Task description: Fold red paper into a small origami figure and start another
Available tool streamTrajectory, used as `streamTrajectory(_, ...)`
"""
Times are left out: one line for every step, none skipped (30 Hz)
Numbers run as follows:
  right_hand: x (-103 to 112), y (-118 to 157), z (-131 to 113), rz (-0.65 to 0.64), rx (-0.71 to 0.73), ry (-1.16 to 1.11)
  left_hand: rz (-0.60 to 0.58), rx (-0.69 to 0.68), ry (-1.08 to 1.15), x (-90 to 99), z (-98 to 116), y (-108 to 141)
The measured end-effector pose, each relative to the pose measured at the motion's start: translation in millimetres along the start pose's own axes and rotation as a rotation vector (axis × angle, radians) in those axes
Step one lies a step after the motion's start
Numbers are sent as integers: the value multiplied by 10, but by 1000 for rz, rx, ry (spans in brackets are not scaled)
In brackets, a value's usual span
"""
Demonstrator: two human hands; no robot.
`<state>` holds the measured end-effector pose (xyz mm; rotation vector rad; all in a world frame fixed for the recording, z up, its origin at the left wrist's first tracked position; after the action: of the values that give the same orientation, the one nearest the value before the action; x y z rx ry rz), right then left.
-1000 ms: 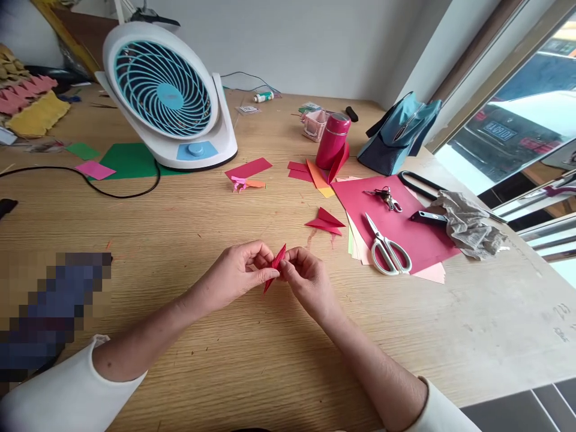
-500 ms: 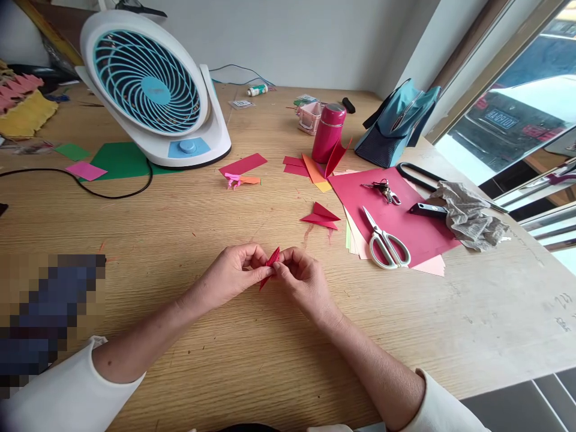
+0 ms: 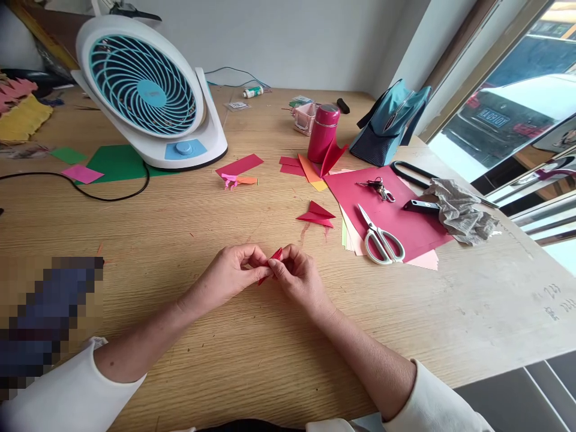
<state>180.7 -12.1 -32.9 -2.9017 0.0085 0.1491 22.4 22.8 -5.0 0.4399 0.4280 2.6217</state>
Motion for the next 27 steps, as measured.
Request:
streamTrajectory(-1,-2,0,-8,-3,0,3,4,1,2,-3,-3)
streamTrajectory(-2,-5,-1,-21,-3,-4,7,5,0,7,-9,-8)
streamTrajectory(-4,-6,-1,-38,1,-7,9,4,-5,13,-15,-13)
streamTrajectory(-5,-6,-1,-58,9,-11,10,1,-14,20,-22,-20)
streamTrajectory(-6,-4,1,-79,18,-10,10,-2,-27,28,-29,-26)
streamTrajectory(-7,0,4,-95,29,-3,10,-4,-41,34,-36,-31)
streamTrajectory(-7,6,10,-103,39,8,11,-7,-57,39,-43,-36)
streamTrajectory(-7,13,17,-102,48,21,15,-11,-72,40,-50,-38)
streamTrajectory(-7,20,24,-97,57,32,23,-19,-85,39,-56,-39)
streamTrajectory(-7,27,30,-89,68,40,35,-31,-99,35,-62,-39)
streamTrajectory(-8,32,36,-82,79,46,49,-47,-112,30,-67,-38)
streamTrajectory(-8,35,40,-77,86,49,63,-63,-122,23,-72,-37)
streamTrajectory(-8,35,43,-75,91,52,70,-75,-126,17,-76,-37)
streamTrajectory(-8,32,43,-73,91,51,70,-80,-122,11,-80,-39)
streamTrajectory(-7,26,43,-71,88,44,63,-79,-108,8,-81,-43)
streamTrajectory(-7,19,41,-72,80,30,49,-71,-89,7,-81,-48)
streamTrajectory(-6,10,39,-76,67,10,36,-63,-66,7,-79,-53)
streamTrajectory(-6,2,37,-79,50,-15,22,-54,-47,8,-74,-57)
streamTrajectory(-5,-5,35,-83,30,-40,11,-47,-37,9,-68,-59)
streamTrajectory(-5,-9,33,-83,9,-58,3,-43,-33,8,-62,-59)
streamTrajectory(-5,-11,32,-79,-10,-65,-2,-43,-34,5,-56,-57)
streamTrajectory(-4,-11,30,-68,-24,-59,-3,-47,-34,-1,-51,-54)
streamTrajectory(-3,-10,27,-51,-31,-43,-1,-54,-32,-8,-48,-48)
streamTrajectory(-1,-8,24,-31,-34,-22,2,-63,-25,-17,-45,-43)
streamTrajectory(0,-6,20,-12,-33,-4,6,-72,-15,-26,-43,-37)
streamTrajectory(1,-5,16,5,-31,6,8,-81,-5,-34,-41,-32)
streamTrajectory(2,-5,12,16,-28,9,9,-89,4,-39,-38,-28)
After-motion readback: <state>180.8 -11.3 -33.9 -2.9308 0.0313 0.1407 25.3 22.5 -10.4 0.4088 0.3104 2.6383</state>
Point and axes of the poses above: each hand's wrist, its own y-axis away from the middle knuckle, its own x-axis out of the back of the hand, z = x × y, the point moved 1 cm from there along -y, towards the middle knuckle, and after that the axes turned 15 degrees about x, right-handed, at the moved point
